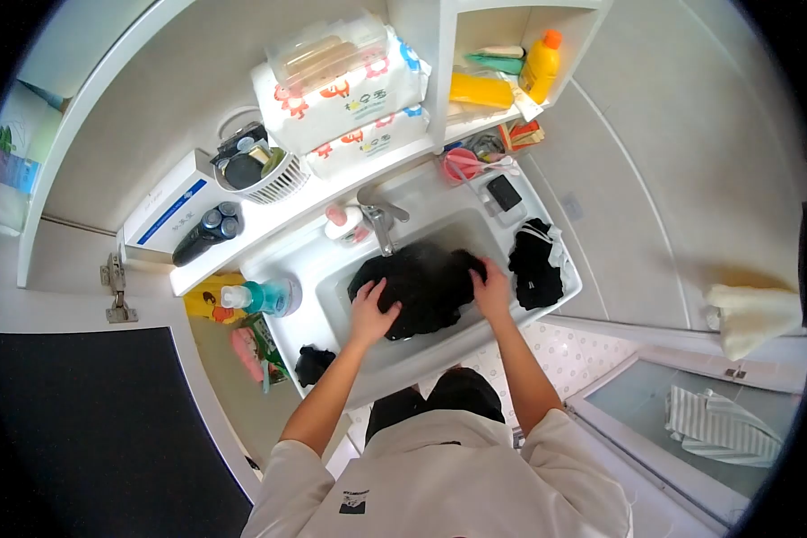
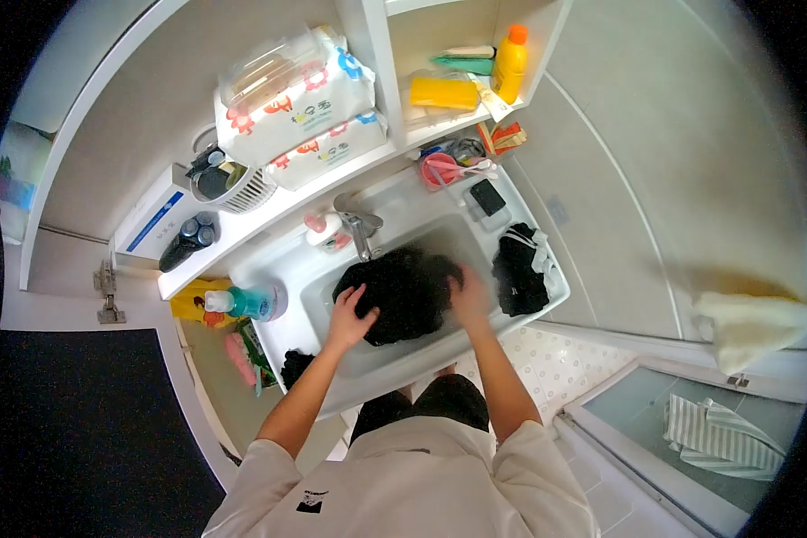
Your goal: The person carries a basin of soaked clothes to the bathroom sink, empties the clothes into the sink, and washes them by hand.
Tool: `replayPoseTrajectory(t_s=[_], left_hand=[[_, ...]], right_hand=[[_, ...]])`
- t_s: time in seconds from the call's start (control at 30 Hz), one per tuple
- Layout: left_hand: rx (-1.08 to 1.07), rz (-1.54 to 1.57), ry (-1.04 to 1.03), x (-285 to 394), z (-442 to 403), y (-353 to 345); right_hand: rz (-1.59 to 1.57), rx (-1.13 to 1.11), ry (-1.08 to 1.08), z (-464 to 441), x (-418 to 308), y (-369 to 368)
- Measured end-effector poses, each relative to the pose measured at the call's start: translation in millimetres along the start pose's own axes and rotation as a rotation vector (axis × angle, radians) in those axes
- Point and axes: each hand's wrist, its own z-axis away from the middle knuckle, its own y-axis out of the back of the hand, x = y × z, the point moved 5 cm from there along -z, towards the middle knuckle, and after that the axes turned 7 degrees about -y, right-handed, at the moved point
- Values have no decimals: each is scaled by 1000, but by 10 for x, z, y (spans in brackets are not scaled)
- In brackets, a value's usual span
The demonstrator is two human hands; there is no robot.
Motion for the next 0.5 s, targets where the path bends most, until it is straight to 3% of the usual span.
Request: replayPoseTrajectory(t_s=[0.03, 0.07, 0.17, 0.3, 0.4, 0.5], left_hand=[[34, -227, -59, -11, 113, 9], [18, -177, -14, -269, 157, -149], [69, -33, 209, -396, 199, -253], [9, -63, 218, -218, 64, -267], [18, 38, 136, 101, -10, -202], [65, 223, -8, 498, -71, -132]], right_hand=[[125, 82, 19, -25, -84, 88], [156, 85, -50, -13, -111, 157], [269, 184, 335, 146, -410, 71], [478, -171, 491, 597, -865, -356], [442, -217, 289, 661, -796, -687], [19, -237, 183, 416, -474, -850]])
